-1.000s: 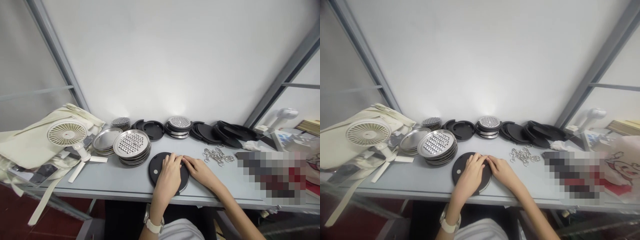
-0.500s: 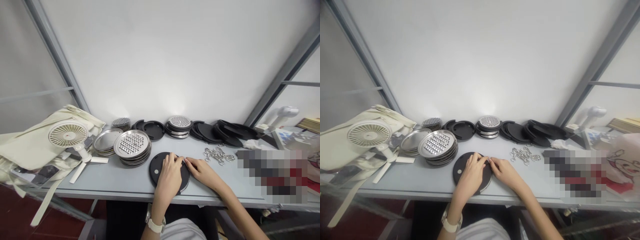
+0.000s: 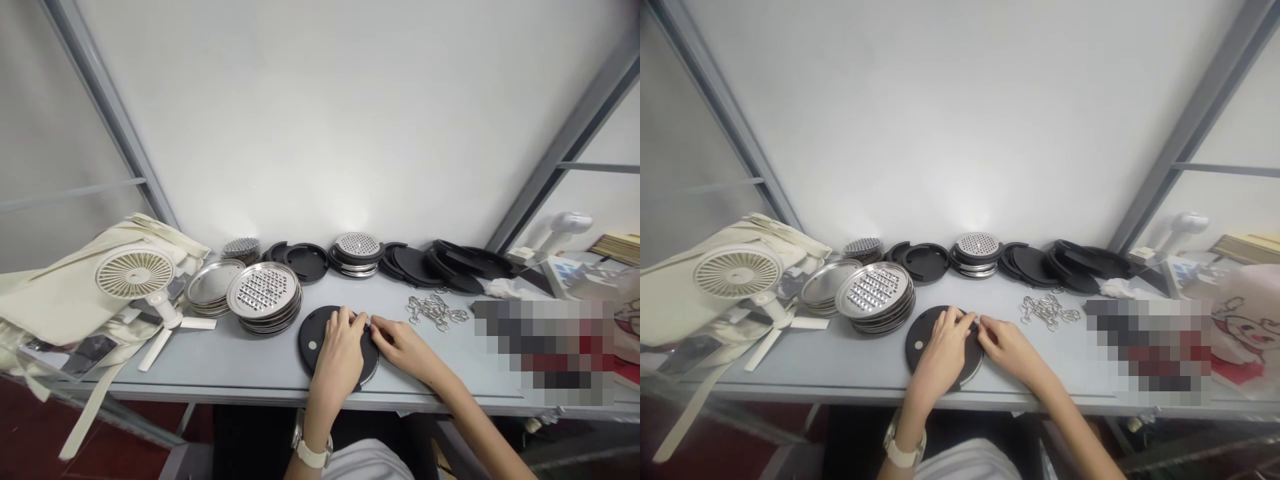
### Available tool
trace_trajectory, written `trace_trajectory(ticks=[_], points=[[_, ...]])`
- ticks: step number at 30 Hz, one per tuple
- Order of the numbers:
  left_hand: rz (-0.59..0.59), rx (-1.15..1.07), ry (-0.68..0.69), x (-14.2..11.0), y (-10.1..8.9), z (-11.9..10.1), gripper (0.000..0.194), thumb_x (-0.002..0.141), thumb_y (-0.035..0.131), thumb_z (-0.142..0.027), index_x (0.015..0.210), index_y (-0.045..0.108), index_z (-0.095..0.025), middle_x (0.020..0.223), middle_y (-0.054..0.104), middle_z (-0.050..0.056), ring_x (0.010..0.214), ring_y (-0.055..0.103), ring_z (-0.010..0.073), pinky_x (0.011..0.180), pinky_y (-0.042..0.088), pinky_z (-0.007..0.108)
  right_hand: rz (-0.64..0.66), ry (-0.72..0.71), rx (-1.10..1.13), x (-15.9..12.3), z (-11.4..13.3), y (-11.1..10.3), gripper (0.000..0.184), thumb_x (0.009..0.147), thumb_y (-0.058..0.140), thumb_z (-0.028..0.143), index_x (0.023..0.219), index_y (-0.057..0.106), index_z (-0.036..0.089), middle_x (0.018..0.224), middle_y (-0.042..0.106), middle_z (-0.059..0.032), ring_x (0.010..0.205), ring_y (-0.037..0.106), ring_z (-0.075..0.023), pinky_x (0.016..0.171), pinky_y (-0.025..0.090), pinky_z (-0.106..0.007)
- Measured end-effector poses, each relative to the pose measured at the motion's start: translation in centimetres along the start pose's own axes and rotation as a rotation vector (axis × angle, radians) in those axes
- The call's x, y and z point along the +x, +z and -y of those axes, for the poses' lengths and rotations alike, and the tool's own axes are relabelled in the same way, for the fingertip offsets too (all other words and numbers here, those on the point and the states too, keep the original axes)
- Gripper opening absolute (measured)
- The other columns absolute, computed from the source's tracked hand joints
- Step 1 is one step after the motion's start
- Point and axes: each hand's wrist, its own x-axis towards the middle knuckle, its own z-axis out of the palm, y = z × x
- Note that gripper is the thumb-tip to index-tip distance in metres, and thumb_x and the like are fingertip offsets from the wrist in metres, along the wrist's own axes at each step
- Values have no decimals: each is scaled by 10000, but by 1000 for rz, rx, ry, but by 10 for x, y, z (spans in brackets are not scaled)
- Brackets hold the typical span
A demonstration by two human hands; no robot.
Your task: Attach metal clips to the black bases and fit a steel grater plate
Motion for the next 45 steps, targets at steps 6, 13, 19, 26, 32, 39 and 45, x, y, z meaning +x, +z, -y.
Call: trace_trajectory(ticks=[6,13,19,26,32,39,45], points=[[4,-9,-2,0,-1,0,409,921,299,-70,1234,498,-243,1109,471,70,1001,452,211,906,396,349,-2,9,16,-1,0,1,236,927,352,262,735,479,210,605,553,27,521,493,-135,531,329,-244],[-1,-12,-1,-1,0,0,414,917,296,-61,1220,508,-248,1094,474,65,991,453,207,902,400,344,-28,32,57,-1,1,4,229,925,351,270,718,436,218,586,527,35,514,482,-134,525,323,-243],[2,-26,-2,-1,-1,-1,432,904,296,-46,1194,534,-261,1100,462,65,998,446,210,912,399,355,-79,52,55,-2,0,3,238,893,385,269,664,422,216,538,468,53,492,447,-120,504,302,-230],[-16,-27,18,-1,-1,0,421,913,294,-52,1172,543,-272,1087,463,59,989,453,204,903,404,350,-160,101,35,-1,-4,0,253,921,365,286,674,353,231,528,403,69,483,423,-123,510,292,-231],[-28,-36,1,-1,-1,2,337,940,314,-102,1192,494,-232,1088,481,67,1017,465,204,923,397,344,-98,45,43,-1,-2,0,237,970,301,316,764,392,241,613,500,34,546,511,-160,555,345,-246],[-38,-56,-1,1,2,3,364,934,341,-98,1254,452,-234,1085,485,67,1042,467,207,951,393,349,-75,63,-27,2,2,4,238,980,265,290,814,430,243,591,555,23,524,576,-184,530,338,-251],[-40,-61,9,1,0,3,368,937,332,-105,1241,480,-251,1054,479,68,1011,478,209,926,416,360,-23,45,-87,6,2,5,245,971,291,256,883,518,230,720,667,-30,650,655,-211,576,353,-262]])
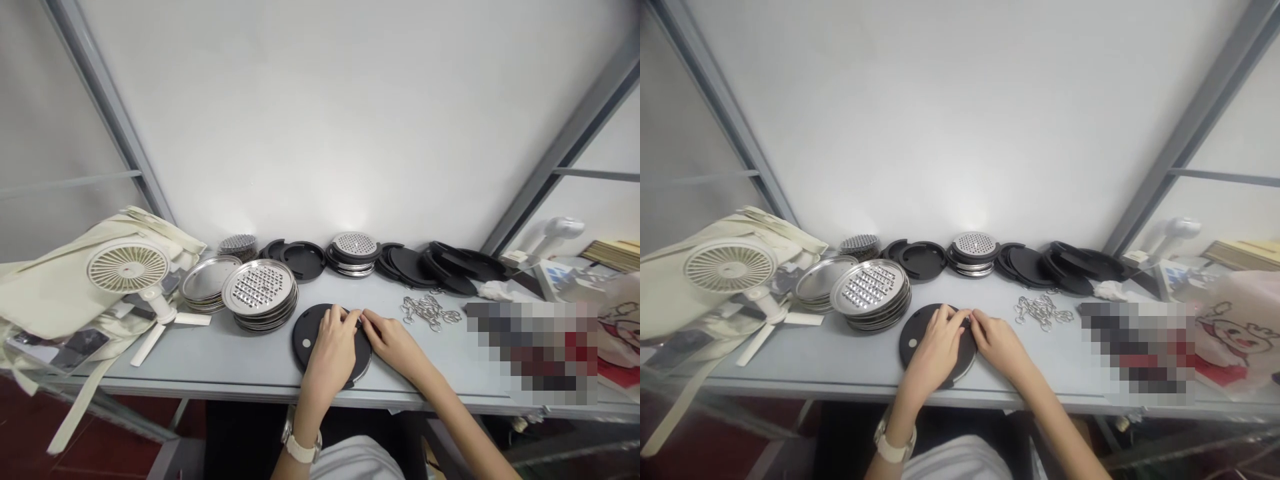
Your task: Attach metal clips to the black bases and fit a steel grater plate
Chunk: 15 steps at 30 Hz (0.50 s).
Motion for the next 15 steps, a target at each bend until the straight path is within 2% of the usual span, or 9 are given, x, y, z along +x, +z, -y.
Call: trace_trajectory(ticks=[2,5,9,15], points=[[2,-2,5,0,0,0,375,937,329,-105,1238,490,-259,1049,476,69,1004,481,209,920,420,362,10,1,22,0,-1,-1,251,971,290,250,900,530,227,767,684,-38,683,662,-210,597,364,-263],[0,-10,6,0,0,-1,367,937,327,-108,1219,508,-257,1056,473,72,1004,481,211,916,423,362,8,16,16,-2,-2,-1,272,966,297,267,822,524,222,713,667,-31,641,642,-203,583,354,-264],[-4,-24,4,-1,0,0,337,933,329,-105,1153,539,-250,1060,470,72,1005,483,212,913,424,362,8,15,11,-4,-3,0,308,957,311,289,692,455,226,598,588,-2,545,567,-179,543,319,-261],[-13,-13,-1,-1,1,1,275,931,346,-109,1126,509,-214,1044,479,77,1021,484,221,920,416,369,-66,24,93,-7,1,-2,217,935,345,267,721,368,239,558,453,52,495,474,-152,518,310,-248]])
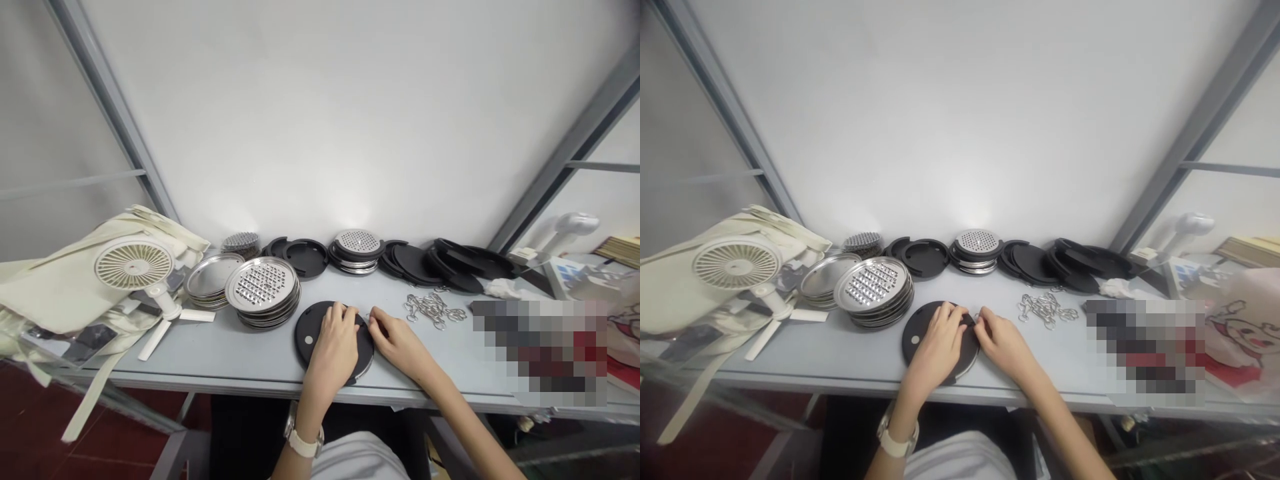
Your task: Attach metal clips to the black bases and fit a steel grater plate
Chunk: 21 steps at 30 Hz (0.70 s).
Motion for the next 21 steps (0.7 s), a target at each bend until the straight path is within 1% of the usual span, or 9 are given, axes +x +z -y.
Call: trace_trajectory(ticks=[3,7,9,12,14,16,19,21], points=[[0,6,1,0,2,1,258,929,354,-107,1123,493,-204,1048,482,79,1032,482,223,923,413,372,-87,-20,67,1,1,-2,205,951,326,271,751,357,240,609,442,47,539,470,-153,555,352,-251],[-3,3,2,0,2,2,231,928,360,-110,1090,496,-201,1049,483,78,1037,483,223,927,412,375,-204,-87,65,3,-1,-3,203,956,351,287,768,404,230,732,482,3,697,502,-176,692,398,-288],[-6,-2,3,1,2,2,223,927,364,-109,1081,497,-200,1050,484,78,1037,484,223,926,414,376,-237,-88,81,4,-3,-2,185,949,382,301,785,427,225,792,496,-11,738,516,-177,742,403,-301],[-18,-15,6,0,2,2,216,924,368,-105,1069,498,-199,1047,489,78,1038,487,223,926,416,380,-260,-1,128,3,-8,-1,180,938,409,331,787,401,232,756,499,9,685,521,-164,703,405,-290],[-30,-37,7,0,2,2,203,921,378,-109,1053,502,-201,1041,493,78,1041,491,225,931,416,385,-289,108,153,2,-12,-2,193,938,395,355,786,368,241,668,474,39,599,498,-154,629,394,-275],[-48,-86,6,-1,2,2,186,921,395,-123,1047,504,-205,1049,495,77,1058,492,225,941,413,386,-362,220,147,1,-16,-4,192,932,390,380,802,350,245,615,451,57,536,469,-150,581,376,-271],[-73,-246,-5,-2,0,3,182,931,412,-168,1081,503,-219,1079,494,67,1041,524,198,927,434,348,-487,306,137,1,-24,-6,189,900,433,400,925,350,232,599,471,59,523,486,-166,584,389,-294],[-110,-368,-5,-1,-3,4,184,939,411,-186,1084,516,-227,1072,504,52,961,560,163,881,459,306,-518,314,166,2,-29,-5,288,877,463,408,1030,331,203,624,484,48,553,522,-187,604,416,-319]])
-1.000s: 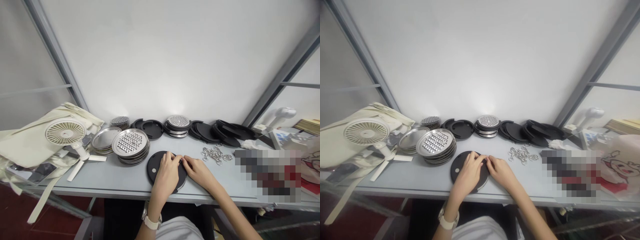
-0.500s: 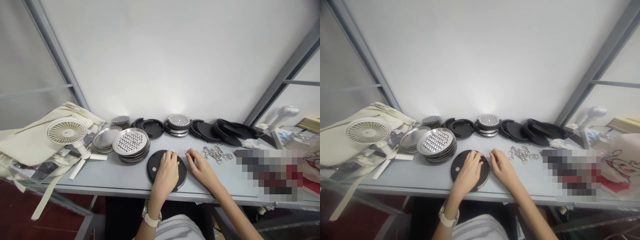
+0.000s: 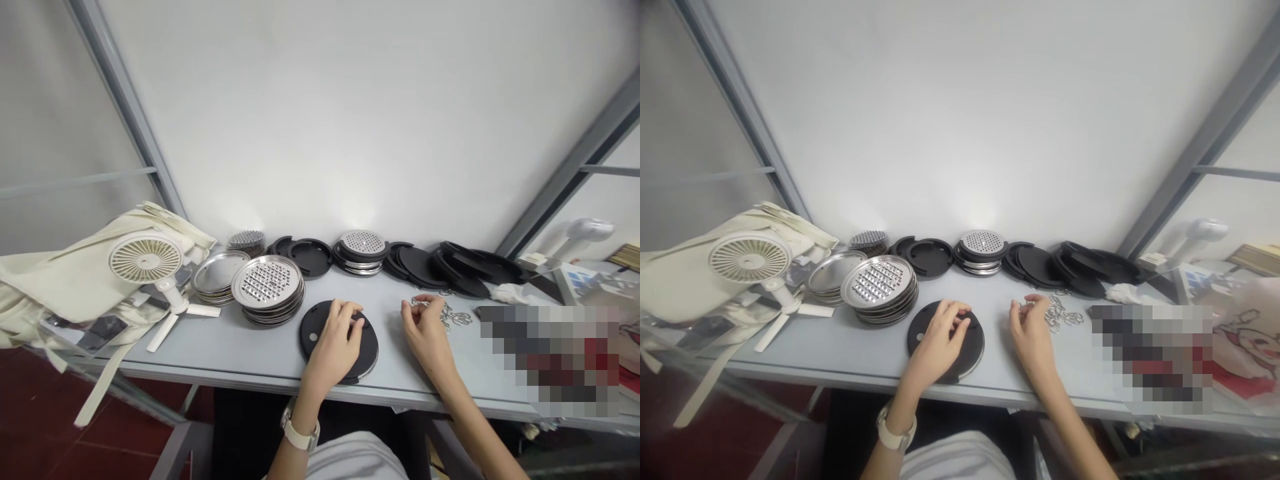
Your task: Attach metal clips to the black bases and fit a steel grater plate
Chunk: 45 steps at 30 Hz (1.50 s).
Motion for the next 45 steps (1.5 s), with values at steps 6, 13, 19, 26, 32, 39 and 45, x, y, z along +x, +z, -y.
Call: trace_trajectory(ticks=[6,13,19,26,32,39,45], points=[[-184,-130,63,3,-11,-10,212,949,378,-170,955,587,-209,958,556,27,841,584,129,768,472,247,-52,-94,-3,5,-20,12,438,823,505,403,1133,327,150,868,452,-44,777,534,-226,743,459,-399],[-96,-6,-17,-9,-37,-18,236,950,349,-192,965,584,-215,965,563,36,875,581,152,831,459,283,-137,-281,-200,7,-28,15,380,819,459,351,1104,383,112,969,422,-122,936,438,-296,855,396,-497],[134,76,-133,-37,-79,-11,229,924,417,-275,1078,587,-261,1081,579,30,976,580,175,883,457,292,-114,-238,-251,0,-18,11,360,816,451,324,1112,426,120,989,470,-142,965,457,-320,849,393,-512],[248,110,-246,-58,-104,6,502,756,653,-228,1229,537,-349,1345,462,7,1246,443,224,1062,343,347,-89,-201,-243,-2,0,5,417,842,445,326,1205,434,122,1138,502,-193,1119,460,-373,939,341,-598],[228,49,-274,-51,-96,17,639,680,687,-157,1270,508,-324,1276,476,34,1168,485,218,1002,399,330,782,-373,79,-17,27,-7,626,841,589,470,1380,345,267,1419,402,-121,1296,410,-277,1056,370,-458],[170,68,-253,-34,-85,16,563,635,777,-417,1146,590,-274,971,522,11,879,538,188,851,460,324,899,-400,6,-20,27,-10,1045,528,810,568,1421,336,302,1564,79,-124,1406,179,-365,1099,297,-491],[-51,-65,-185,-19,-69,4,395,740,692,-455,1063,631,-235,911,510,8,712,521,123,737,483,281,894,-413,21,-18,25,-15,1135,513,831,530,1462,255,298,1576,-17,-114,1415,131,-365,1101,292,-486]])
